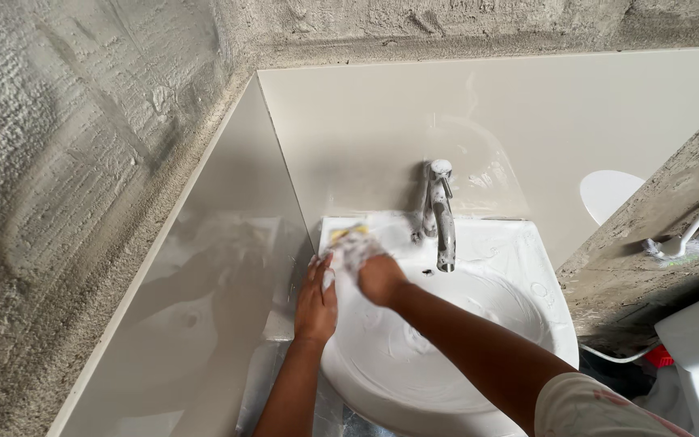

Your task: The person cleans a bathroom sink by first moving personal items like a toothbrush and soap dispenser to the toilet tank. They then apply liquid soap to a sponge and scrub the sink basin, faucet, and surrounding tiled wall. The person scrubs the surfaces thoroughly with soapy water, creating foam, and continues cleaning the sink and wall area.

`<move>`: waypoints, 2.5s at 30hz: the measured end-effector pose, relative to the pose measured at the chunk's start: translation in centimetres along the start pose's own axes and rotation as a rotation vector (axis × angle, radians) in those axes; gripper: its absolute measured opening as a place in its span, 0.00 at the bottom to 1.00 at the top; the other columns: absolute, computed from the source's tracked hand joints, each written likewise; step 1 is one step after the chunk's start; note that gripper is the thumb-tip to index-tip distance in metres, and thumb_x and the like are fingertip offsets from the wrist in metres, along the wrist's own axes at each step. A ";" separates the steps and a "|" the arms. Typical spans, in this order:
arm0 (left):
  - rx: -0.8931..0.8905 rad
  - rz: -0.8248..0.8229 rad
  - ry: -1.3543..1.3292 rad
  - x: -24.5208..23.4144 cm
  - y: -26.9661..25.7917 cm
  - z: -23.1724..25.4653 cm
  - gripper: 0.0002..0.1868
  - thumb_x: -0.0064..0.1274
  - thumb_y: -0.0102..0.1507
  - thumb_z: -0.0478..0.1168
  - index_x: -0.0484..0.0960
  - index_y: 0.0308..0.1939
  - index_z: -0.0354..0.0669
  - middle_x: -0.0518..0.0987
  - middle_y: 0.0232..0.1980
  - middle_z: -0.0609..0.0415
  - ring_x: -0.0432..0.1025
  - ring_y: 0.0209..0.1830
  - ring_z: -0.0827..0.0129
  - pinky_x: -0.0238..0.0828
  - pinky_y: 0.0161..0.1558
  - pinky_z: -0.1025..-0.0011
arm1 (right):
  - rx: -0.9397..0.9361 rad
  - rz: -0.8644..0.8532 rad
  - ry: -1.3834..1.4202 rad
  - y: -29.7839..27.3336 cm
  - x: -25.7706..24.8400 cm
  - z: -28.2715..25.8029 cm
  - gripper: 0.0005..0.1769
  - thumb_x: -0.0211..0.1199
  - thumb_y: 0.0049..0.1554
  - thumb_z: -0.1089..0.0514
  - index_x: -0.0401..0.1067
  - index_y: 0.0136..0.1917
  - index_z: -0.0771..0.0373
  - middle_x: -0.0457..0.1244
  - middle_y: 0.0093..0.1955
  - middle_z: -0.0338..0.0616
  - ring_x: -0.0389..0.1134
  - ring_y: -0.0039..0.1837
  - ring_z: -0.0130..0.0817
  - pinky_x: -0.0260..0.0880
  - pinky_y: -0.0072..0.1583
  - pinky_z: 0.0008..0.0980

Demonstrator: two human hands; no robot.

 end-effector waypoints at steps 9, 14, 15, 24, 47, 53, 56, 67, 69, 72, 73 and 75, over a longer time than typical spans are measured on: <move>0.006 -0.087 0.225 0.7 -0.2 0.5 0.30 0.24 0.73 0.54 0.63 0.75 0.47 0.62 0.78 0.48 0.49 0.82 0.53 0.47 0.77 0.60 | 0.198 0.073 -0.496 1.1 -2.2 2.6 0.18 0.52 0.49 0.54 0.79 0.45 0.60 0.72 0.48 0.55 0.75 0.52 0.47 0.72 0.59 0.50; 0.042 0.010 0.133 -0.2 -0.6 1.1 0.32 0.26 0.72 0.52 0.55 0.79 0.49 0.54 0.81 0.45 0.45 0.82 0.52 0.45 0.76 0.57 | 0.147 -0.487 -0.060 -0.2 -1.0 -2.4 0.19 0.48 0.63 0.54 0.77 0.54 0.65 0.71 0.53 0.56 0.72 0.57 0.49 0.69 0.62 0.45; 0.087 0.045 0.123 -0.4 -0.8 1.2 0.32 0.26 0.72 0.52 0.54 0.80 0.49 0.54 0.81 0.44 0.45 0.82 0.51 0.45 0.76 0.56 | 0.121 -0.472 -0.008 -0.8 -1.4 -3.0 0.20 0.47 0.65 0.52 0.76 0.55 0.65 0.71 0.53 0.56 0.71 0.58 0.50 0.69 0.64 0.45; 0.106 0.011 0.218 -0.4 -0.7 1.6 0.31 0.25 0.73 0.53 0.54 0.79 0.48 0.58 0.80 0.46 0.44 0.82 0.52 0.47 0.75 0.55 | 0.419 -0.738 -0.191 -2.0 -2.8 0.7 0.26 0.38 0.68 0.57 0.73 0.68 0.65 0.67 0.70 0.55 0.69 0.70 0.43 0.64 0.73 0.42; 0.311 0.216 -0.076 -4.3 -2.5 2.8 0.24 0.31 0.70 0.46 0.75 0.67 0.49 0.71 0.72 0.50 0.61 0.77 0.50 0.55 0.74 0.56 | -0.152 -0.206 0.193 -7.2 -0.9 -7.7 0.12 0.57 0.60 0.57 0.74 0.56 0.59 0.69 0.50 0.52 0.72 0.49 0.47 0.73 0.51 0.44; 0.155 0.025 0.173 -2.1 -1.5 3.4 0.20 0.40 0.69 0.46 0.77 0.63 0.52 0.67 0.74 0.52 0.55 0.78 0.52 0.55 0.72 0.58 | -0.052 -0.515 0.486 -22.3 -5.1 -1.9 0.07 0.58 0.66 0.61 0.77 0.49 0.58 0.69 0.55 0.38 0.70 0.39 0.28 0.76 0.43 0.29; 0.089 -0.048 0.275 -0.2 -2.2 2.3 0.23 0.40 0.67 0.46 0.73 0.66 0.53 0.63 0.76 0.51 0.52 0.78 0.50 0.54 0.71 0.58 | -0.340 -0.199 0.189 -27.5 -11.5 4.7 0.18 0.68 0.47 0.52 0.77 0.53 0.49 0.68 0.51 0.31 0.73 0.51 0.27 0.74 0.52 0.36; -0.138 -0.291 -0.776 1.8 1.9 -7.5 0.28 0.35 0.71 0.50 0.69 0.73 0.48 0.51 0.84 0.47 0.39 0.86 0.61 0.30 0.77 0.64 | -0.400 -0.485 0.125 -15.0 -2.3 -12.2 0.18 0.56 0.63 0.51 0.73 0.58 0.68 0.58 0.62 0.78 0.71 0.51 0.60 0.75 0.41 0.45; -0.206 -0.310 -0.738 0.1 1.5 -6.0 0.27 0.35 0.71 0.51 0.70 0.72 0.47 0.50 0.84 0.50 0.39 0.85 0.61 0.32 0.78 0.62 | -0.345 -0.512 0.007 -10.9 -0.2 -14.0 0.12 0.58 0.58 0.53 0.79 0.44 0.59 0.71 0.43 0.49 0.72 0.46 0.45 0.69 0.46 0.49; -0.110 -0.214 -0.245 -2.4 -0.4 -1.8 0.28 0.29 0.71 0.52 0.70 0.73 0.54 0.64 0.79 0.48 0.55 0.82 0.56 0.48 0.79 0.61 | -0.218 -0.294 0.140 -9.4 0.2 -14.6 0.13 0.60 0.53 0.58 0.74 0.52 0.63 0.68 0.37 0.47 0.70 0.40 0.44 0.67 0.40 0.48; -0.128 -0.225 -0.122 -2.6 -1.3 -0.5 0.27 0.31 0.71 0.51 0.70 0.73 0.57 0.61 0.80 0.50 0.52 0.83 0.55 0.45 0.79 0.58 | -0.265 -0.335 0.142 -11.1 0.0 -14.8 0.11 0.60 0.53 0.59 0.74 0.50 0.61 0.69 0.39 0.47 0.70 0.40 0.45 0.66 0.41 0.48; -0.156 -0.234 0.117 -2.8 -2.5 2.0 0.26 0.35 0.71 0.49 0.68 0.74 0.61 0.54 0.83 0.53 0.45 0.85 0.55 0.38 0.79 0.53 | -0.397 -0.338 0.090 -16.0 -1.7 -13.7 0.18 0.58 0.55 0.61 0.70 0.60 0.60 0.69 0.44 0.56 0.70 0.42 0.49 0.69 0.38 0.45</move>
Point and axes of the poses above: each hand's wrist, its own y-axis towards the middle knuckle, its own x-axis out of the palm, z = x × y, the point moved 3 cm from there along y, towards the middle knuckle
